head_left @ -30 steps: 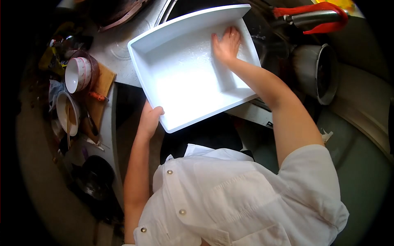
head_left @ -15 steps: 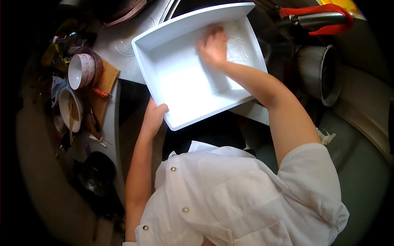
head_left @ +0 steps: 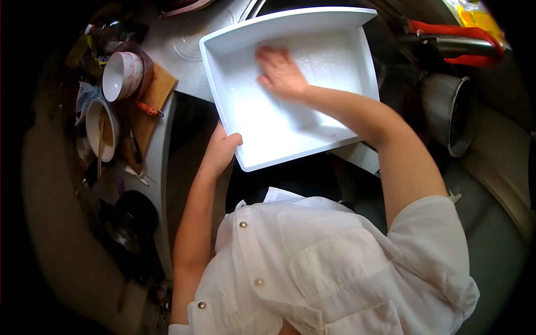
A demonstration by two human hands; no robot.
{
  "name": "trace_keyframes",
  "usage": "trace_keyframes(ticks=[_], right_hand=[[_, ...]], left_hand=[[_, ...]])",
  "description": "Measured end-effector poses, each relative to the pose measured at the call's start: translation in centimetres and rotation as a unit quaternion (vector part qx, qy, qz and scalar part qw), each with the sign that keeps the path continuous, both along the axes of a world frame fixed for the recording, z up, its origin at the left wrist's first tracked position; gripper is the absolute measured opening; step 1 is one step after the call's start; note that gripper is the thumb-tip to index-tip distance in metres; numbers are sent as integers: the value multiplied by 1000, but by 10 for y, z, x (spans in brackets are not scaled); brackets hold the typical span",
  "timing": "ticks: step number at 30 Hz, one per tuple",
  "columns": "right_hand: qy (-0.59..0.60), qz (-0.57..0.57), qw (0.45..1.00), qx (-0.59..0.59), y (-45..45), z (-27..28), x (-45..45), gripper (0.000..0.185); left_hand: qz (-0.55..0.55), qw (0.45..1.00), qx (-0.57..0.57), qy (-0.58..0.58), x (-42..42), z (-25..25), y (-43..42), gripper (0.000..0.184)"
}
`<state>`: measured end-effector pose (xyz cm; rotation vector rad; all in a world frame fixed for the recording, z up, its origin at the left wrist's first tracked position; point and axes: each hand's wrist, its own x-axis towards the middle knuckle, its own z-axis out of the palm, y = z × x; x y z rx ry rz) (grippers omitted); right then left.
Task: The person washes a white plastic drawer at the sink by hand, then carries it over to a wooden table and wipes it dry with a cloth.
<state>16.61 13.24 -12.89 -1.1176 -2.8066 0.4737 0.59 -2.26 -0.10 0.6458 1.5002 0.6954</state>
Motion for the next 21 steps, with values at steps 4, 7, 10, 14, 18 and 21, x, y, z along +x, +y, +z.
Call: trace_keyframes(ticks=[4, 7, 10, 14, 18, 21], right_hand=[[59, -27, 998, -25, -34, 13, -51, 52], [55, 33, 997, -45, -45, 13, -51, 52], [82, 150, 982, -81, -64, 19, -14, 49], [53, 421, 887, -180, -53, 41, 34, 35], [28, 262, 904, -336, -41, 47, 16, 18], [175, 69, 896, -403, -48, 47, -21, 17]], left_hand=[[2, 1000, 17, -11, -2, -5, 1, 65], [17, 999, 15, -31, 2, -6, 2, 66], [18, 999, 21, -29, 5, -3, 3, 67], [19, 999, 16, -26, 6, -4, 1, 67], [24, 999, 2, -26, 8, 1, 1, 65], [16, 1000, -2, -24, 7, 3, 2, 63]])
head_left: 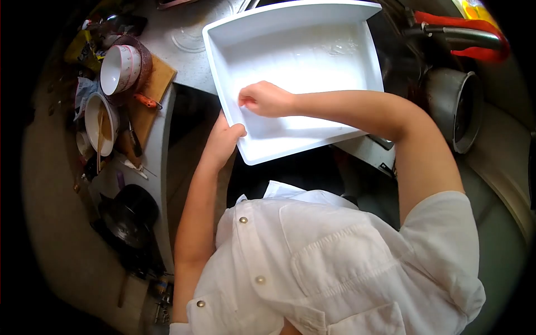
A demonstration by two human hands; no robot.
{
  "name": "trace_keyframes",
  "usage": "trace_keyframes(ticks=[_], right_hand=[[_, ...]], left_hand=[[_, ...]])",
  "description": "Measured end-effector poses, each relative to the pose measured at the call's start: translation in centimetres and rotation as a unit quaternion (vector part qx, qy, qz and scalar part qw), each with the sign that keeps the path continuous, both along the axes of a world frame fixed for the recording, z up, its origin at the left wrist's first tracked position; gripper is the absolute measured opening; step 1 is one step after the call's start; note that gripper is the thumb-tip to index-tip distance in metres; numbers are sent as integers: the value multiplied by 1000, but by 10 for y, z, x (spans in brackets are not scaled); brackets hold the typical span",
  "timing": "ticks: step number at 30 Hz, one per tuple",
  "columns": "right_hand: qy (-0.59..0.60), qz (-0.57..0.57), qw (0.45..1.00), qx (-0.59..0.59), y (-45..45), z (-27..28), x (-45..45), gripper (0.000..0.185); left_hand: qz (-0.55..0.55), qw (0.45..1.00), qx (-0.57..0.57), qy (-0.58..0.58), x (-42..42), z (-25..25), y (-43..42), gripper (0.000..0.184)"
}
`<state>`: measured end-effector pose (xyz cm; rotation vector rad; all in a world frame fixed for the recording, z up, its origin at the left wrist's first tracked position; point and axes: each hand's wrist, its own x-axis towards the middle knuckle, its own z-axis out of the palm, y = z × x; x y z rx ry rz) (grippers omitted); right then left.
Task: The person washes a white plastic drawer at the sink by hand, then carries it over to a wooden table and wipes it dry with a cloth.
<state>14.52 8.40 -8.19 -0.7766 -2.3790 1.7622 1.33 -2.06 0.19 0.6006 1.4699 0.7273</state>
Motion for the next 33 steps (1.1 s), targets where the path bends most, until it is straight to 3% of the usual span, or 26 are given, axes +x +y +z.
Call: trace_keyframes(ticks=[1, 4, 9, 12, 14, 16, 19, 22, 23, 26, 28, 30, 32, 33], right_hand=[[-11, 51, 998, 30, 7, 16, -9, 19], [-110, 65, 965, -230, 18, -1, -23, 20], [-272, 162, 938, -144, 24, 8, -50, 24], [-221, 75, 959, 160, 39, 8, -48, 23], [-214, -36, 935, 281, 59, -15, -43, 31], [-140, -6, 889, 436, 83, -38, -23, 40], [-70, -27, 879, 471, 85, -59, 7, 42], [-65, -220, 872, 433, 27, -64, -23, 45], [-49, -160, 906, 389, 8, -54, -27, 48], [-55, -93, 930, 353, -27, -44, -25, 53], [7, 135, 916, 379, -17, -44, 17, 51], [17, 345, 868, 357, 9, -29, 62, 51], [-34, 394, 849, 351, 37, -10, 101, 53], [-95, 322, 872, 357, 50, 7, 114, 55]], left_hand=[[-6, 1000, -2, -2, -2, -4, -1, 62], [3, 1000, -8, -11, -1, -2, -5, 60], [10, 1000, -6, -11, 0, -8, -10, 59], [1, 1000, -17, 7, -2, -10, -11, 59], [-3, 1000, -11, 19, -3, -9, -9, 60], [-5, 1000, 5, 19, 0, -2, -8, 61], [-2, 999, 12, 36, 0, -5, -10, 62], [-14, 999, -21, 28, -3, -1, -7, 63], [-12, 999, -23, 31, -2, -1, -8, 63], [3, 1000, -12, 26, -3, -3, -7, 64], [23, 1000, 3, 3, -4, -10, -13, 65], [25, 1000, 4, 4, -5, -13, -13, 65], [29, 1000, 9, 2, -6, -19, -16, 65], [35, 999, 10, -5, -6, -20, -17, 65]])
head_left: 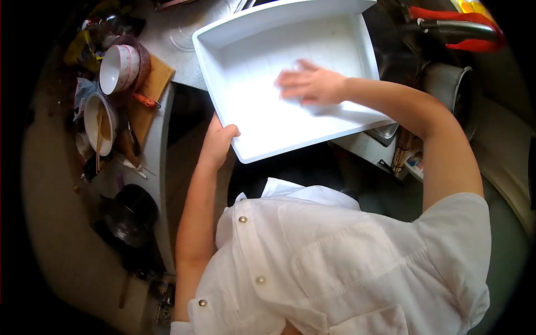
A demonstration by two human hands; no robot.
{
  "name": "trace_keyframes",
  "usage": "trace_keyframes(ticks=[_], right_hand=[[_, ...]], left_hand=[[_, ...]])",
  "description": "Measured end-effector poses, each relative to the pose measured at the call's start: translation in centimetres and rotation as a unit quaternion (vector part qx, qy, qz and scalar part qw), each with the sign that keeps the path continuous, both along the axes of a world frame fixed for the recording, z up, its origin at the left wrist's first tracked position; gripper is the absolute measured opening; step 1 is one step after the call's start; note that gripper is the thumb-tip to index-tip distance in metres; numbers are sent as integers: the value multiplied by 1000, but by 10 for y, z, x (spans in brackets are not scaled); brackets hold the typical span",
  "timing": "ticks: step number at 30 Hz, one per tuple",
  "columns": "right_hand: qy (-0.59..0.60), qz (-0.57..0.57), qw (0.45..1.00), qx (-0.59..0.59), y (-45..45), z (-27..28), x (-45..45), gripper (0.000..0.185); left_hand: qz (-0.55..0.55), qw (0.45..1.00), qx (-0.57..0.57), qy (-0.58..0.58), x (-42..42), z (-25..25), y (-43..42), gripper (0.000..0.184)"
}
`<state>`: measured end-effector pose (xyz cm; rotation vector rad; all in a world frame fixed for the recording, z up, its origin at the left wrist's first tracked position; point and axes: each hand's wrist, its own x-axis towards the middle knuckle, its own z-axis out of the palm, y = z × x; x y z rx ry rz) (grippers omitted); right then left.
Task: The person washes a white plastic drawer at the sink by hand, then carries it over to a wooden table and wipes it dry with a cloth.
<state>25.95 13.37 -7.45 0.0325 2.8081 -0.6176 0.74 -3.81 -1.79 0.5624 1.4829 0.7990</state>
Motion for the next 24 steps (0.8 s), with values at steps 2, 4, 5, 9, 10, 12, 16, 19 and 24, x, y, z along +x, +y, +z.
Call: trace_keyframes(ticks=[2, 4, 5, 9, 10, 12, 16, 19, 24], right_hand=[[-46, -180, 980, 68, 18, 6, 23, 59], [-111, -338, 918, 174, 27, -9, 43, 67], [-109, -375, 897, 207, 27, -20, 50, 71], [-12, -446, 867, 220, 25, -51, 37, 77], [-9, -444, 868, 221, 24, -51, 20, 76], [-18, -439, 867, 234, 20, -50, -16, 75], [-24, -452, 855, 251, 0, -49, -76, 73], [47, -398, 898, 182, -17, -50, -99, 70], [74, -121, 988, 67, -77, -40, -113, 64]], left_hand=[[10, 1000, 2, -8, -2, -1, -4, 65], [15, 1000, 10, -15, -3, -8, -9, 65], [17, 1000, 14, -19, -4, -10, -10, 65], [33, 999, 2, -34, -5, -15, -15, 65], [33, 999, -1, -39, -6, -16, -16, 65], [35, 998, 1, -43, -8, -22, -17, 65], [49, 998, -2, -43, -14, -23, -23, 65], [73, 996, 0, -55, -17, -23, -29, 64], [92, 993, 13, -75, -14, -22, -26, 64]])
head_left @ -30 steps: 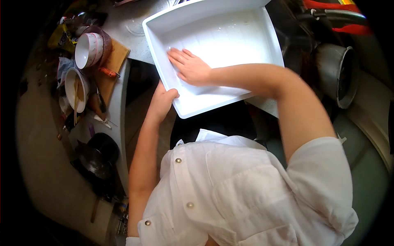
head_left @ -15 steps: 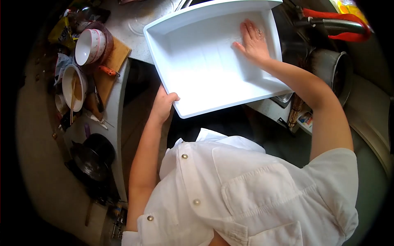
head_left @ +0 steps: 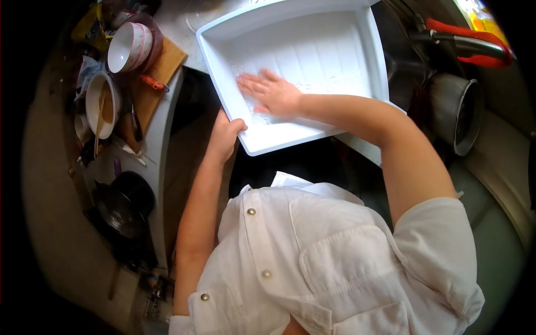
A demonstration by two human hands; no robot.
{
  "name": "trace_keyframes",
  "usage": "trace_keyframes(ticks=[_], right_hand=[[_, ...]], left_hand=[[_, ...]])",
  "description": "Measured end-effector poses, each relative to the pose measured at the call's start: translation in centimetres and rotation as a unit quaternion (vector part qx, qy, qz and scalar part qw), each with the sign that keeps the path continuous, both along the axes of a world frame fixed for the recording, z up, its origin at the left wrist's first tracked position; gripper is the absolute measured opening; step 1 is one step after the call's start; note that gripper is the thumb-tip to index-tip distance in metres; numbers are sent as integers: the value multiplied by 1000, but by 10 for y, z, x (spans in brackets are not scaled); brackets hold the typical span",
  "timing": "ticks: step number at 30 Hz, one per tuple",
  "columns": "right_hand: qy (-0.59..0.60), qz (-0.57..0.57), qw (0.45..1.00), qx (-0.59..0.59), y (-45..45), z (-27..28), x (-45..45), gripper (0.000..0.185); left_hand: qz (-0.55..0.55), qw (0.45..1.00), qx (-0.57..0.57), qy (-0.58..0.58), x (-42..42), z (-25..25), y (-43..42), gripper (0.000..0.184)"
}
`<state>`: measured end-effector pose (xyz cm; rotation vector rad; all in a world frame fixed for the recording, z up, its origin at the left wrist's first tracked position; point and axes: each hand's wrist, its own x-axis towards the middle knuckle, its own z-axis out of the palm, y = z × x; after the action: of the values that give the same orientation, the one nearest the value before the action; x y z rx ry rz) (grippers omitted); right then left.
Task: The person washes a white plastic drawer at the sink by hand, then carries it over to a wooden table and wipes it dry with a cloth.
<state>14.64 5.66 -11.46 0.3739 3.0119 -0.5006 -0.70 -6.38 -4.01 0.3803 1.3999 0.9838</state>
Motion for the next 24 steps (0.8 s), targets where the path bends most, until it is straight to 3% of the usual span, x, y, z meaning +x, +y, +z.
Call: trace_keyframes(ticks=[3, 5, 7, 9, 13, 14, 17, 21, 22, 24], right_hand=[[-30, 157, 984, -77, 13, 11, 31, 57], [-145, 293, 939, -105, 42, 20, 54, 50], [-180, 237, 946, -130, 71, 42, 81, 49], [-163, 158, 972, -58, 89, 48, 92, 57], [-162, 108, 981, -10, 46, 29, 66, 57], [-92, 139, 986, -13, 39, 19, 61, 53], [-55, 163, 981, -86, 39, 26, 54, 51], [-70, 57, 995, 30, 58, 22, 63, 51], [-53, 54, 996, 48, 50, 22, 60, 49], [-65, 174, 983, 5, 36, 23, 47, 48]], left_hand=[[9, 1000, 1, 10, 5, 8, 4, 65], [-4, 1000, -5, 25, 5, 12, 6, 66], [-10, 1000, -13, 27, 6, 18, 8, 66], [-18, 999, -20, 39, 5, 20, 11, 66], [-25, 997, -37, 64, 8, 33, 19, 66], [-27, 997, -29, 69, 8, 32, 20, 66], [-43, 996, -22, 72, 5, 35, 20, 66], [-33, 996, -29, 76, 6, 33, 22, 66], [-37, 996, -30, 76, 6, 35, 22, 66], [-47, 996, -32, 73, 7, 42, 26, 66]])
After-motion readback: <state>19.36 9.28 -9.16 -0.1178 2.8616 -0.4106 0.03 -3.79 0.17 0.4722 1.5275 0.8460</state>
